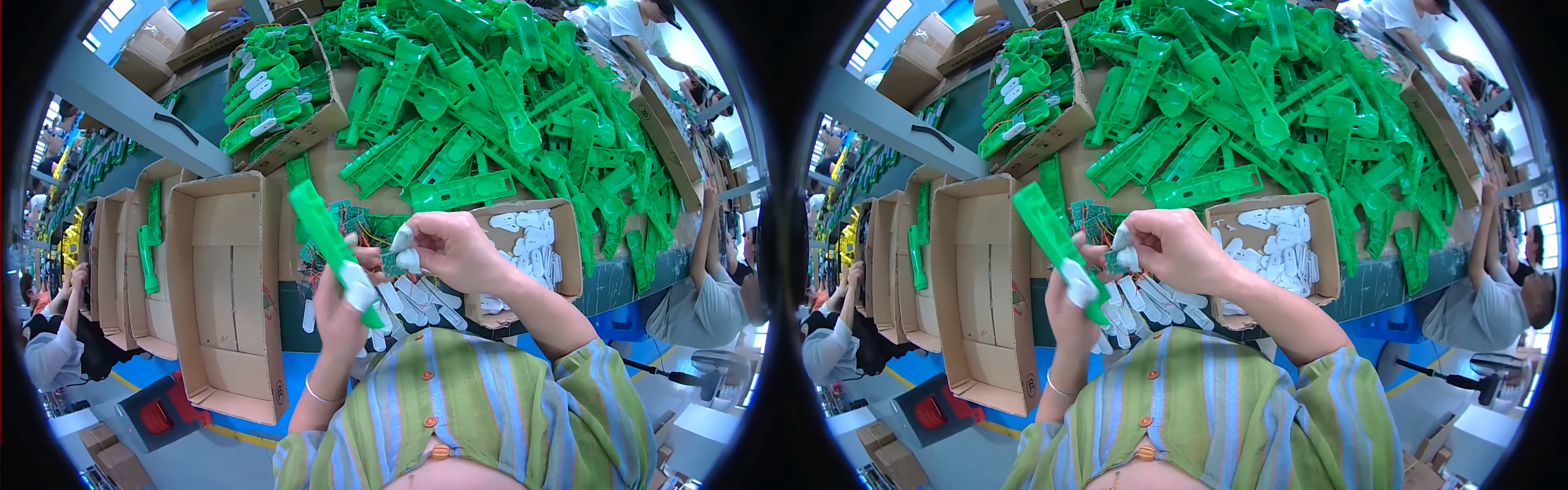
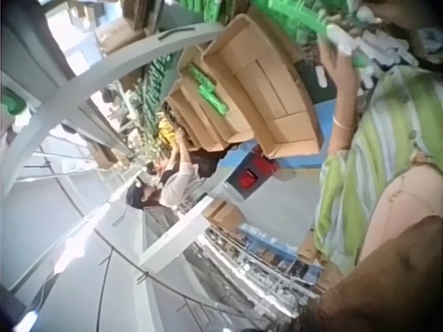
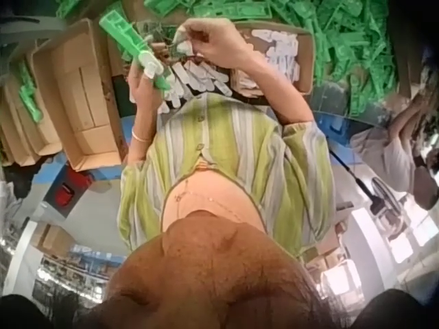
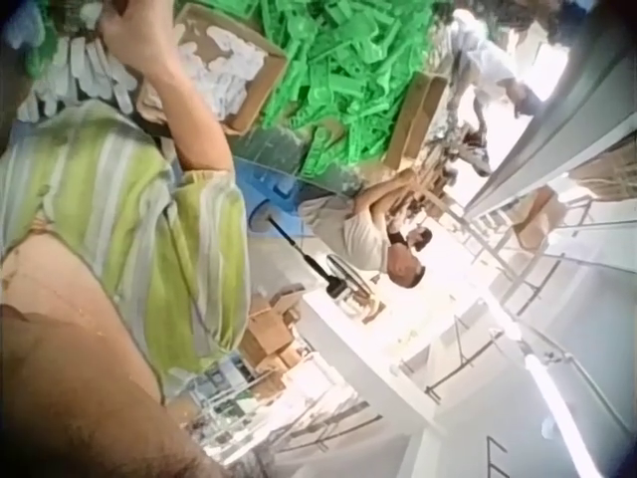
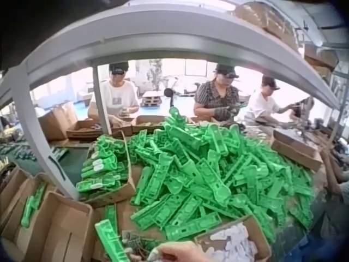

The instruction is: Assembling electronic components by inserting circuit boards and wires into green plastic housings.

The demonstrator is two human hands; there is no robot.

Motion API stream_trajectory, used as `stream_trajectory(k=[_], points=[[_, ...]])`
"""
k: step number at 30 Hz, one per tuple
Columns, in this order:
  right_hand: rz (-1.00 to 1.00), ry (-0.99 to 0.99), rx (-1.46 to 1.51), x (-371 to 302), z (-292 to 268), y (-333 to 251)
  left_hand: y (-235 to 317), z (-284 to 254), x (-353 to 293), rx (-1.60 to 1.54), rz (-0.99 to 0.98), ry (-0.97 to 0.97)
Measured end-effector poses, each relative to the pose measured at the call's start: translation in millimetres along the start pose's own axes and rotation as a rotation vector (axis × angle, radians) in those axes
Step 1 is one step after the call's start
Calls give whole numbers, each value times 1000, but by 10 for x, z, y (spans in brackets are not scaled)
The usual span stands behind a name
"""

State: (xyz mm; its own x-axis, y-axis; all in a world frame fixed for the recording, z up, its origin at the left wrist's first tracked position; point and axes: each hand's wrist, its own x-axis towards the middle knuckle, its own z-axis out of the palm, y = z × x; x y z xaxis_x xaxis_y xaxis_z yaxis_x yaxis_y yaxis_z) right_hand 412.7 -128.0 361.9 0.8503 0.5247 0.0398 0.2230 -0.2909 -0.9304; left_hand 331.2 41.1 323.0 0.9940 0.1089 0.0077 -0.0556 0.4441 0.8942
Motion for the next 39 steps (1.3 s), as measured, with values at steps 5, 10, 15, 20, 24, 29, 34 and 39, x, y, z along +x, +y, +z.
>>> stream_trajectory(k=[5,10,15,20,24,29,34,39], points=[[-153,-13,48,11,151,-198,-177,-302,48,-510,-177,-175],[-232,55,-26,17,250,-252,-284,-296,17,-570,-142,-248],[-348,94,-269,33,312,-206,-239,-220,-5,-538,-152,-182],[-454,74,-453,-45,359,-225,-153,-113,-16,-608,-162,-42],[-581,131,-564,-120,380,-241,-136,-23,-47,-598,-105,-120],[-720,100,-666,-113,353,-220,-164,-83,-92,-420,-55,-67],[-819,170,-792,-135,381,-19,-118,-73,-51,-268,-87,-48],[-737,130,-627,-123,322,-70,-114,-83,-35,-154,-17,-95]])
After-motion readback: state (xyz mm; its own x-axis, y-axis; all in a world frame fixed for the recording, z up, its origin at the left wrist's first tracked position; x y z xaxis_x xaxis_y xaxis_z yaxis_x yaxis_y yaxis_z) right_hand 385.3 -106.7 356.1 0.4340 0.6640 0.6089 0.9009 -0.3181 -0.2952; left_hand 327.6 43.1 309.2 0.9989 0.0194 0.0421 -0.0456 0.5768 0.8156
